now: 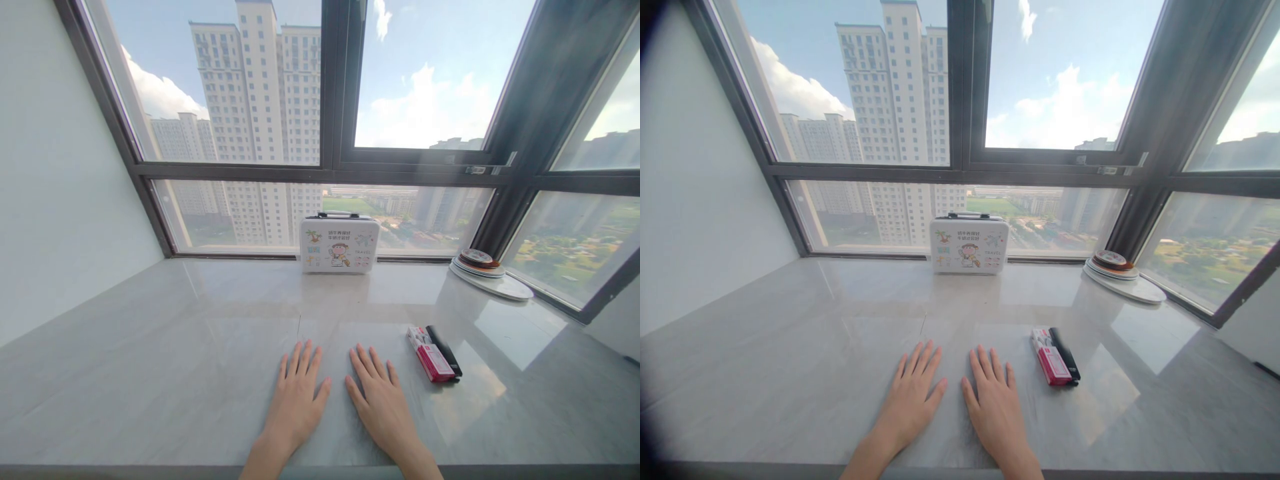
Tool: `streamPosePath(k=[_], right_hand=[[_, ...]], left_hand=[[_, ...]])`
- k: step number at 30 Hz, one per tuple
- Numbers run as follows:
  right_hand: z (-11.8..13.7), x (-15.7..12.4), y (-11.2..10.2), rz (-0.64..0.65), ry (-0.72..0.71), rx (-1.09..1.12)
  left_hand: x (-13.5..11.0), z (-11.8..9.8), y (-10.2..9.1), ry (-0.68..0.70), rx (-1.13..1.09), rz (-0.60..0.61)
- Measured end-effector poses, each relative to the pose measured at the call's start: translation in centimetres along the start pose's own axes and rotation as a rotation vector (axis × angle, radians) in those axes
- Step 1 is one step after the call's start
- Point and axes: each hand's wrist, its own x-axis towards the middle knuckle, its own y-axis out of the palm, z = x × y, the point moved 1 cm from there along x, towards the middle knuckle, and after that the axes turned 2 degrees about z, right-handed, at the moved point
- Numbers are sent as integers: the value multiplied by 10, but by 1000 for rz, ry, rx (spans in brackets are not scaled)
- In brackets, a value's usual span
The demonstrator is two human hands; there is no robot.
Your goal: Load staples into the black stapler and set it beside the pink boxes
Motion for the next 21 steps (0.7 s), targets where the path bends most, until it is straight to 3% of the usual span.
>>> streamPosePath(k=[21], right_hand=[[1,0,-1,1,1,9]], left_hand=[[-1,0,-2,5,-8,4]])
